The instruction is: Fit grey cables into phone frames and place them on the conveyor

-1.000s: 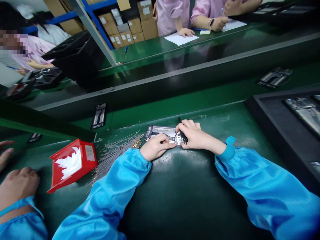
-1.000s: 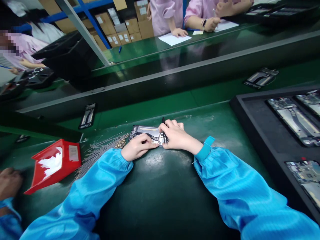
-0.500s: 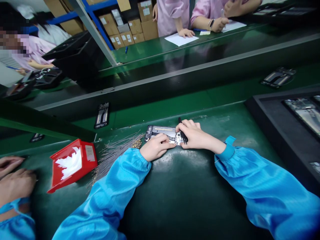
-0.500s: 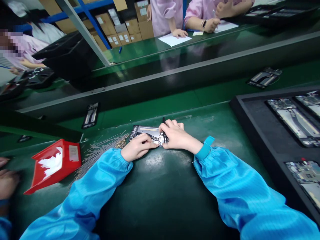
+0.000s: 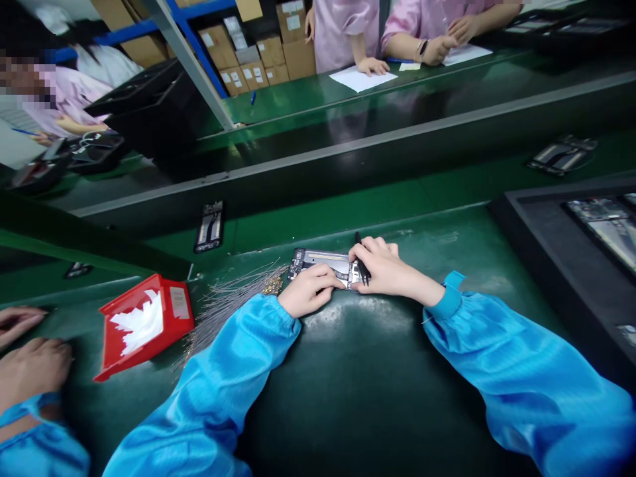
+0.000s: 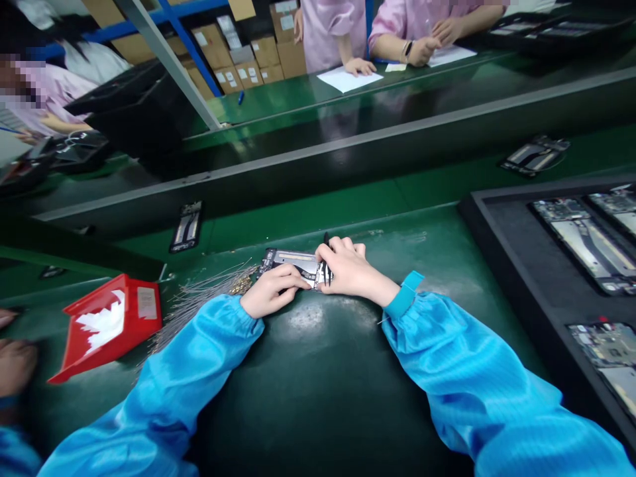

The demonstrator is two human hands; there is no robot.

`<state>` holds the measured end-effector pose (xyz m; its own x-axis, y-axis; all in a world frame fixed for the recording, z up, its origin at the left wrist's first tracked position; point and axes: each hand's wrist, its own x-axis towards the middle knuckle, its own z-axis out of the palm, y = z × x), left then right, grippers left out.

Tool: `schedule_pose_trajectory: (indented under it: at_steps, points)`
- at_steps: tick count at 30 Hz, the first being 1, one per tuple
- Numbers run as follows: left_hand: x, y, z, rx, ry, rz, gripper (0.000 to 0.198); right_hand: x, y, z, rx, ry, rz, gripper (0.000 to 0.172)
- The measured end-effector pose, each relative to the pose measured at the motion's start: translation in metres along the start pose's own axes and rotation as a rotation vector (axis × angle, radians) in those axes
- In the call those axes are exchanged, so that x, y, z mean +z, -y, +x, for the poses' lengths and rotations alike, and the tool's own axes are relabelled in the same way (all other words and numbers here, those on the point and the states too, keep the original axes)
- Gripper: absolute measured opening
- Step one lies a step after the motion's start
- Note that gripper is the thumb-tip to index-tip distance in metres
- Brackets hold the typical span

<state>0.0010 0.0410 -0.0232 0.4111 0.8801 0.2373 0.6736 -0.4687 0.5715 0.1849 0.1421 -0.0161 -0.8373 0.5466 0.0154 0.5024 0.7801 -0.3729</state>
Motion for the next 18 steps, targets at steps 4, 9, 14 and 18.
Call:
schedule_pose_trajectory:
  at_steps: [4, 9, 14, 18]
  points:
    - [0.0, 0.0, 0.001, -0.007, -0.003, -0.036, 0.028, 0.0, 0.001, 0.003, 0.012, 0.014, -0.014, 0.041]
    - [0.0, -0.001, 0.0, -0.001, -0.013, -0.046, 0.028, -0.001, -0.001, 0.006, 0.011, 0.044, -0.01, 0.042]
    - [0.001, 0.0, 0.0, 0.006, -0.012, -0.045, 0.027, -0.005, 0.002, 0.011, 0.035, 0.102, -0.038, 0.042]
    - [0.0, 0.0, 0.0, 0.011, -0.003, -0.035, 0.028, -0.009, 0.013, 0.016, 0.101, 0.178, -0.096, 0.043]
